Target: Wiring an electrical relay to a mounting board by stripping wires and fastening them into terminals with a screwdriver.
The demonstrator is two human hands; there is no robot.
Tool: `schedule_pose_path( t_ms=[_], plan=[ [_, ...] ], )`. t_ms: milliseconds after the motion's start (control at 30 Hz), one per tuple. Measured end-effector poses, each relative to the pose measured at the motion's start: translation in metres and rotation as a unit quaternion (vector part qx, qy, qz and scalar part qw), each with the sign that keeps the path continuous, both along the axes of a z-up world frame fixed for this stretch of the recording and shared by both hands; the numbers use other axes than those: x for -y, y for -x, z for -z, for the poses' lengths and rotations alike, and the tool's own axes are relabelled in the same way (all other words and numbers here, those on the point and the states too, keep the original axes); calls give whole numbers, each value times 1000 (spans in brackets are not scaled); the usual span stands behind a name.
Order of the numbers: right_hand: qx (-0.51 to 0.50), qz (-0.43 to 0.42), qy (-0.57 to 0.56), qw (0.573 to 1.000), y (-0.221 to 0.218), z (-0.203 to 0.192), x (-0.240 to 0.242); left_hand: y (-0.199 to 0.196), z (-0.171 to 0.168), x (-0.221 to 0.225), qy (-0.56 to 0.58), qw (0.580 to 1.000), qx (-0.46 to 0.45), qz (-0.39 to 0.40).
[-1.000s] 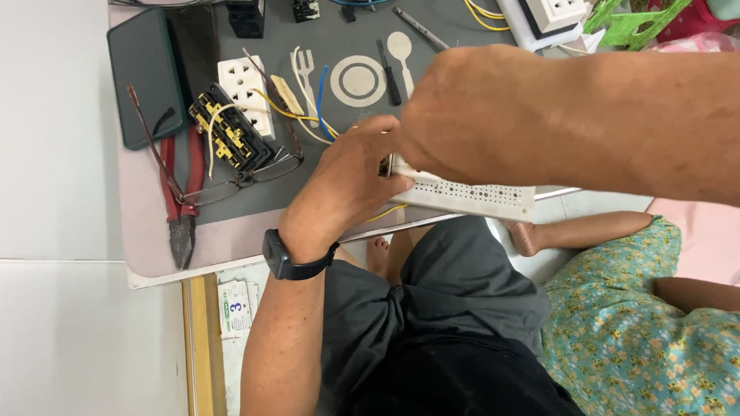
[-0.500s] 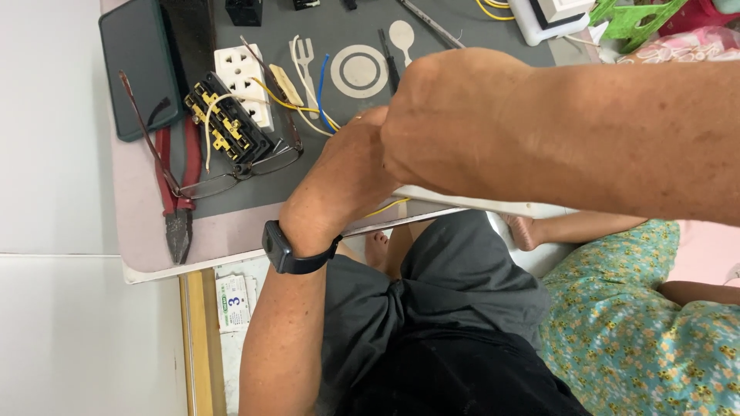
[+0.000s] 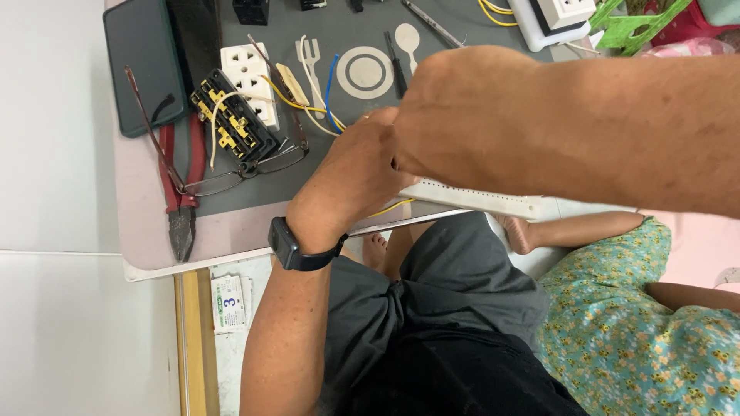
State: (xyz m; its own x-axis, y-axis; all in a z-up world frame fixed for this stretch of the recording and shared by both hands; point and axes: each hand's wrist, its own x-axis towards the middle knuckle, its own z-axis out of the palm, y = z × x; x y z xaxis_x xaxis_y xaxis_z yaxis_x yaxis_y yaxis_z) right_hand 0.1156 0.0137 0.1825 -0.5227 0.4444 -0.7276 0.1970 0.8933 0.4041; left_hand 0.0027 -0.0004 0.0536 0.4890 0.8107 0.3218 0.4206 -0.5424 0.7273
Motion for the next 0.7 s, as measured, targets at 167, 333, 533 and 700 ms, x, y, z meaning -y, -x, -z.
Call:
schedule_pose_path(
  t_ms=[167, 333, 533, 700],
  plan=[
    [1, 47, -12, 999, -9, -5, 2, 0, 12, -2, 3, 1000, -29, 2],
    [3, 15, -12, 1000, -14, 2, 7, 0, 7, 0, 12, 1000, -19, 9],
    [-33, 40, -8, 999, -6, 3, 4, 0, 7, -1, 0, 1000, -24, 2],
    [1, 46, 1, 999, 1, -1, 0, 0, 8, 0, 12, 1000, -1, -17]
  ],
)
